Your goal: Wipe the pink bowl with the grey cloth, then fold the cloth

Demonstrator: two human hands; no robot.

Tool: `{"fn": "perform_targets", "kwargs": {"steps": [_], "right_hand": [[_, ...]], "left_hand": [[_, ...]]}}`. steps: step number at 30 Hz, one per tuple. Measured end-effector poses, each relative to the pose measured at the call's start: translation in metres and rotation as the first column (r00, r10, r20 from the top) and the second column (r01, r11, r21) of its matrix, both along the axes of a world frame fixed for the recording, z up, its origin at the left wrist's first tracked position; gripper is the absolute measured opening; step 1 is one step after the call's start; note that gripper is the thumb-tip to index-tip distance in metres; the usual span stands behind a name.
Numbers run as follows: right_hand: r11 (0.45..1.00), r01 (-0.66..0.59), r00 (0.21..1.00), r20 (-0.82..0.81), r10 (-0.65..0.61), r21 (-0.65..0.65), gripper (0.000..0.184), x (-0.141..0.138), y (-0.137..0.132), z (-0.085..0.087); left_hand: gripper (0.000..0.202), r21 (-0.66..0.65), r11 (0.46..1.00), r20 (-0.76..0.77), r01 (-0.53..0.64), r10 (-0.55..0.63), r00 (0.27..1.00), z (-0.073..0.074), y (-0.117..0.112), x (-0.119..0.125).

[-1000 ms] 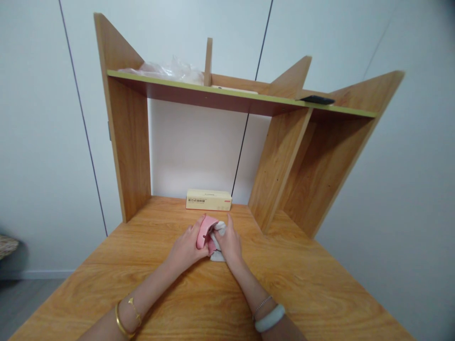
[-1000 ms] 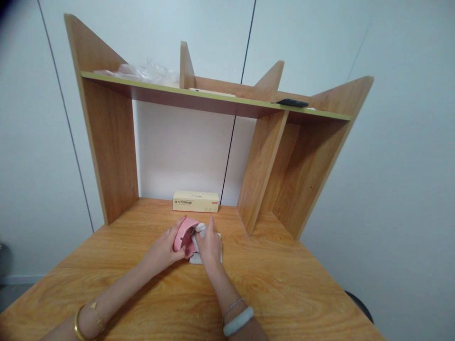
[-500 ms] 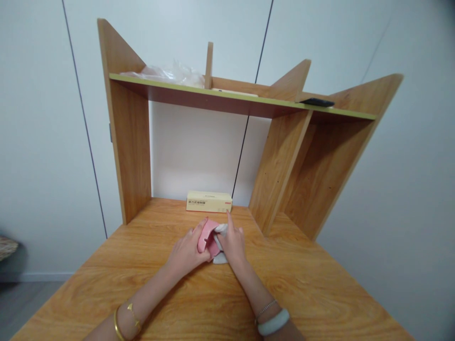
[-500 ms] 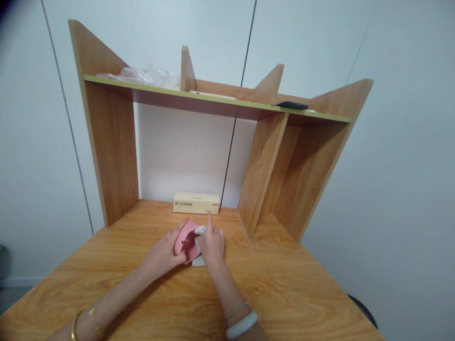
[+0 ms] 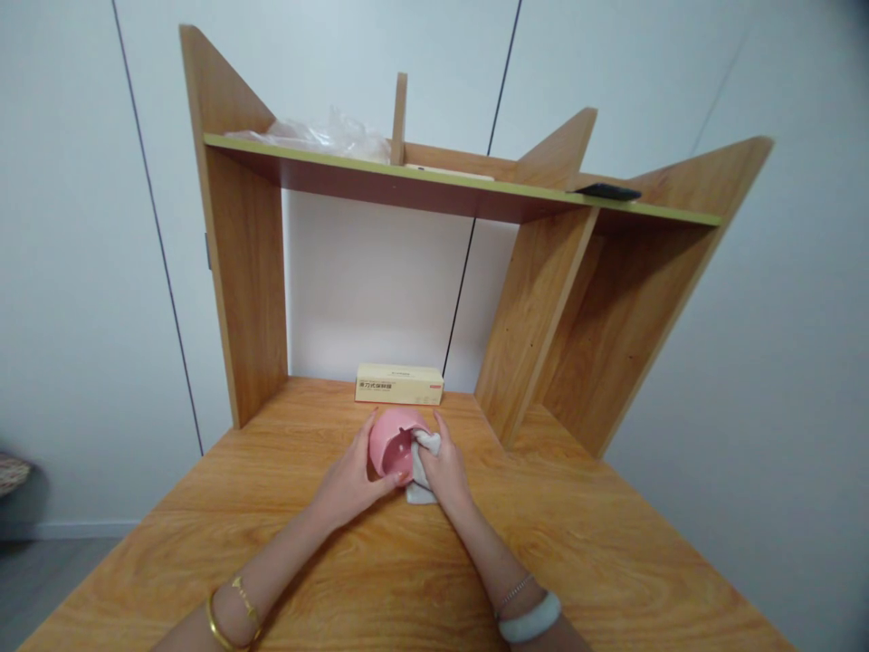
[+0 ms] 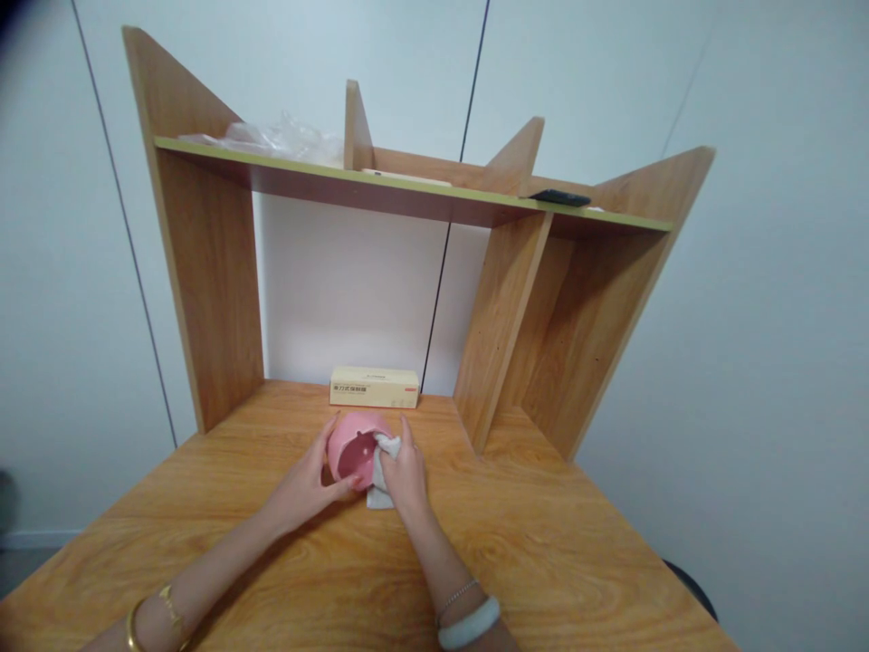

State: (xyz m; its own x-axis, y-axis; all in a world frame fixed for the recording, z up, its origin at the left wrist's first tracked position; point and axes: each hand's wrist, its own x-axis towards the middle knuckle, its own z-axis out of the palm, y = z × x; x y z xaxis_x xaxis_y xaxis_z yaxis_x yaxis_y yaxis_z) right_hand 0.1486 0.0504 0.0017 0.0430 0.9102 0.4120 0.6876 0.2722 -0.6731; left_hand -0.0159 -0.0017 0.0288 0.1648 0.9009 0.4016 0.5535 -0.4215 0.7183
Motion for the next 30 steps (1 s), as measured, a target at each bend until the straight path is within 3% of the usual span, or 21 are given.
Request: {"fn": "perform_targets", "kwargs": {"steps": [3, 5, 10, 12, 15, 20, 26, 30], "right_hand": [[0.999, -0.008, 0.993, -0.118, 0.004, -0.032, 0.055, -0.004, 0.001, -0.002], [0.998, -0.039, 0.988, -0.151, 0.032, -0.045, 0.056, -0.008, 0.000, -0.002], [0.989, 0.088, 0.995, -0.036, -0.093, -0.119, 0.069, -0.016, -0.009, 0.010], [0.983, 0.147, 0.989, 0.051, -0.142, -0.109, 0.070, -0.017, -0.014, 0.017], [0.982, 0.178, 0.972, 0.165, -0.166, -0.057, 0.071, -0.015, -0.019, 0.023], [0.990, 0.129, 0.942, 0.305, -0.139, 0.051, 0.074, -0.011, -0.021, 0.024], [0.973, 0.188, 0.941, 0.310, -0.138, -0.136, 0.079, -0.011, -0.016, 0.019], [0.988, 0.061, 0.922, 0.371, -0.109, 0.140, 0.070, -0.008, -0.019, 0.023]], "left_hand": [[0.090, 0.040, 0.997, 0.120, 0.068, -0.072, 0.990, -0.007, 0.003, 0.003], [0.083, 0.039, 0.998, 0.115, 0.047, -0.051, 0.992, -0.005, 0.003, 0.003], [0.070, -0.069, 0.980, -0.155, -0.189, 0.177, 0.972, 0.012, -0.002, 0.000], [0.070, -0.077, 0.969, -0.211, -0.235, 0.215, 0.954, 0.017, -0.004, -0.002], [0.071, -0.065, 0.976, -0.244, -0.207, 0.185, 0.952, 0.018, -0.006, -0.002], [0.072, -0.054, 0.990, -0.287, -0.129, 0.108, 0.952, 0.016, -0.008, -0.001], [0.072, -0.020, 0.993, -0.363, -0.120, 0.105, 0.926, 0.018, -0.008, 0.002], [0.075, -0.028, 0.991, -0.443, -0.128, 0.102, 0.891, 0.021, -0.008, 0.001]]}}
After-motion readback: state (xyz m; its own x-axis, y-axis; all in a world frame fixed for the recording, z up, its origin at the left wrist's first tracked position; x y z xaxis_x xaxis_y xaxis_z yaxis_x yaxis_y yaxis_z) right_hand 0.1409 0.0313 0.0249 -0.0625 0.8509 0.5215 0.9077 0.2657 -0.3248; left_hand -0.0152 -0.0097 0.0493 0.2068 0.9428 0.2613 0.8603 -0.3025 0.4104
